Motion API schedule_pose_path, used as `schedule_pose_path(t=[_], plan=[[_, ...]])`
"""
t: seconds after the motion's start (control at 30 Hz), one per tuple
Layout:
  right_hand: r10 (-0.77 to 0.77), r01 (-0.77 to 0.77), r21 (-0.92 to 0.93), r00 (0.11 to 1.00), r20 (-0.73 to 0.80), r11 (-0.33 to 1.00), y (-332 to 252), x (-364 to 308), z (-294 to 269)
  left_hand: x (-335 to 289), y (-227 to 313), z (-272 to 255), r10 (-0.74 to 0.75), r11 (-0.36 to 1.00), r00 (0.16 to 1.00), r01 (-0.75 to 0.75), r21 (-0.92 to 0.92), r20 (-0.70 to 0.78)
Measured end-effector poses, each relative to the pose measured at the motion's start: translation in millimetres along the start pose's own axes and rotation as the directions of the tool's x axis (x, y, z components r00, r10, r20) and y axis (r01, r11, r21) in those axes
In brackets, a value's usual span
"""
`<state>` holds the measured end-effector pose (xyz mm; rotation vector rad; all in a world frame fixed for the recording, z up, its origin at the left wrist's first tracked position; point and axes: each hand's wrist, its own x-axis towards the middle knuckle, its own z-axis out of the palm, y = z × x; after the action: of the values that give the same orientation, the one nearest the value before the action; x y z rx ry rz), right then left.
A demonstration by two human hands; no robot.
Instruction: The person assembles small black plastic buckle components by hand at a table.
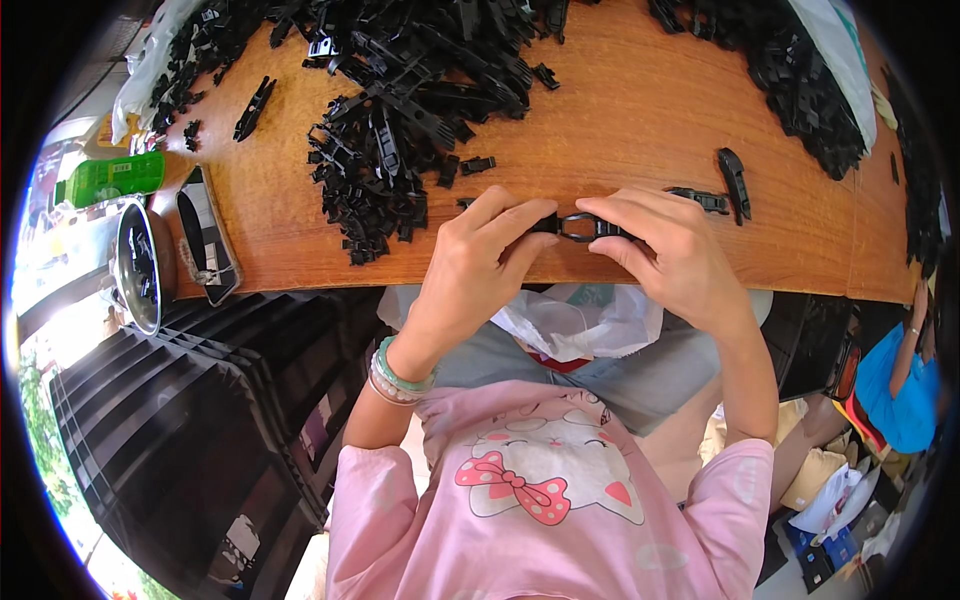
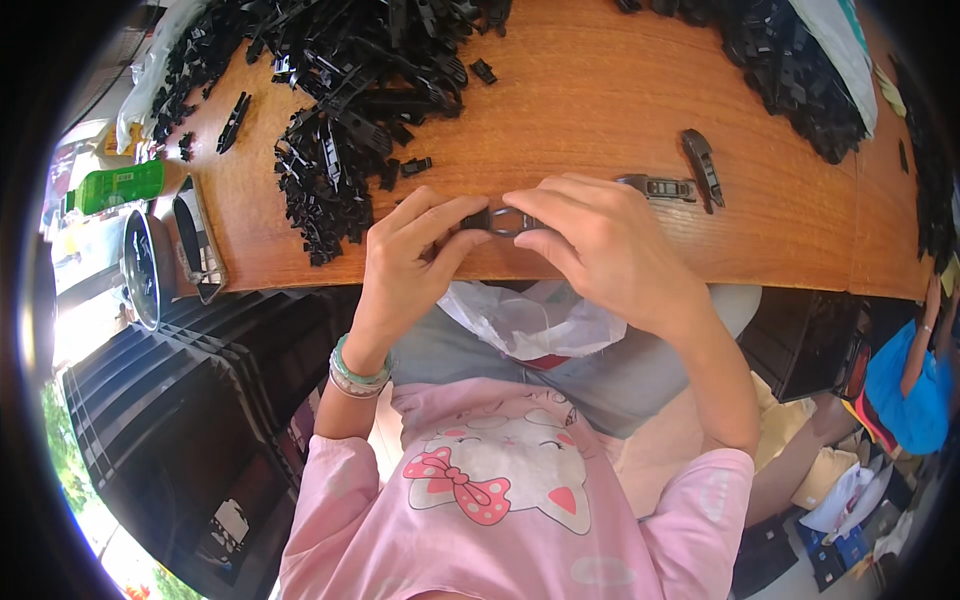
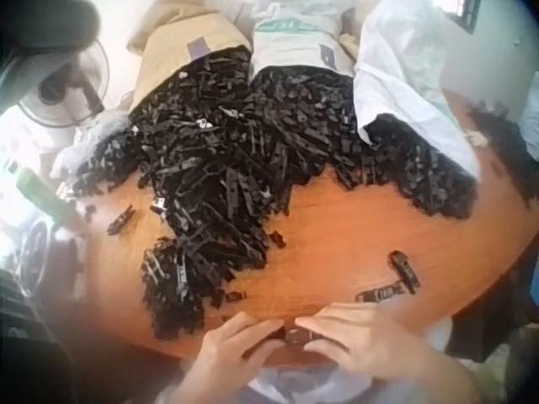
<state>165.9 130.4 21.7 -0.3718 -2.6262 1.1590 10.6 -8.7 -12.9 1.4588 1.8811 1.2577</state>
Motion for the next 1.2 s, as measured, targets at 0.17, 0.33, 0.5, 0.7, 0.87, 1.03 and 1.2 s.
schedule_pose_path(t=[0.17, 0.33, 0.5, 0.7, 0.87, 1.03, 1.2], plan=[[-0.053, 0.05, -0.089, 0.998, -0.02, 0.995, -3.8, 4.6, -0.5, 1.0, -2.1, -0.1, -0.012, 1.0, 0.999, 0.012, -0.021, 0.034], [0.003, 0.047, -0.279, 0.985, 0.175, 0.959, -23.7, 15.2, -8.0, 3.6, -6.2, -0.6, 0.026, 0.996, 0.998, -0.021, -0.092, 0.057], [0.051, 0.022, -0.319, 0.975, 0.216, 0.947, -27.3, 17.0, -7.7, 1.2, -4.7, 1.7, 0.044, 0.997, 0.998, -0.042, -0.063, 0.039], [0.046, 0.039, -0.431, 0.982, 0.184, 0.901, -30.9, 16.7, 1.4, 3.4, -4.6, 2.6, 0.049, 0.999, 0.998, -0.048, -0.015, 0.031], [0.004, 0.078, -0.588, 0.991, 0.137, 0.805, -29.2, 10.1, 14.1, 3.6, -5.3, 5.3, 0.075, 0.997, 0.997, -0.075, -0.021, 0.002], [-0.1, 0.083, -0.298, 0.994, -0.039, 0.951, -7.8, -0.3, 6.8, 3.0, 0.3, 1.6, 0.012, 1.0, 0.999, -0.012, -0.019, 0.044], [0.035, -0.028, 0.034, 0.969, -0.245, 0.999, -8.6, -28.3, 7.1, -6.7, 13.5, -2.0, -0.179, 0.972, 0.983, 0.184, -0.149, 0.042]])
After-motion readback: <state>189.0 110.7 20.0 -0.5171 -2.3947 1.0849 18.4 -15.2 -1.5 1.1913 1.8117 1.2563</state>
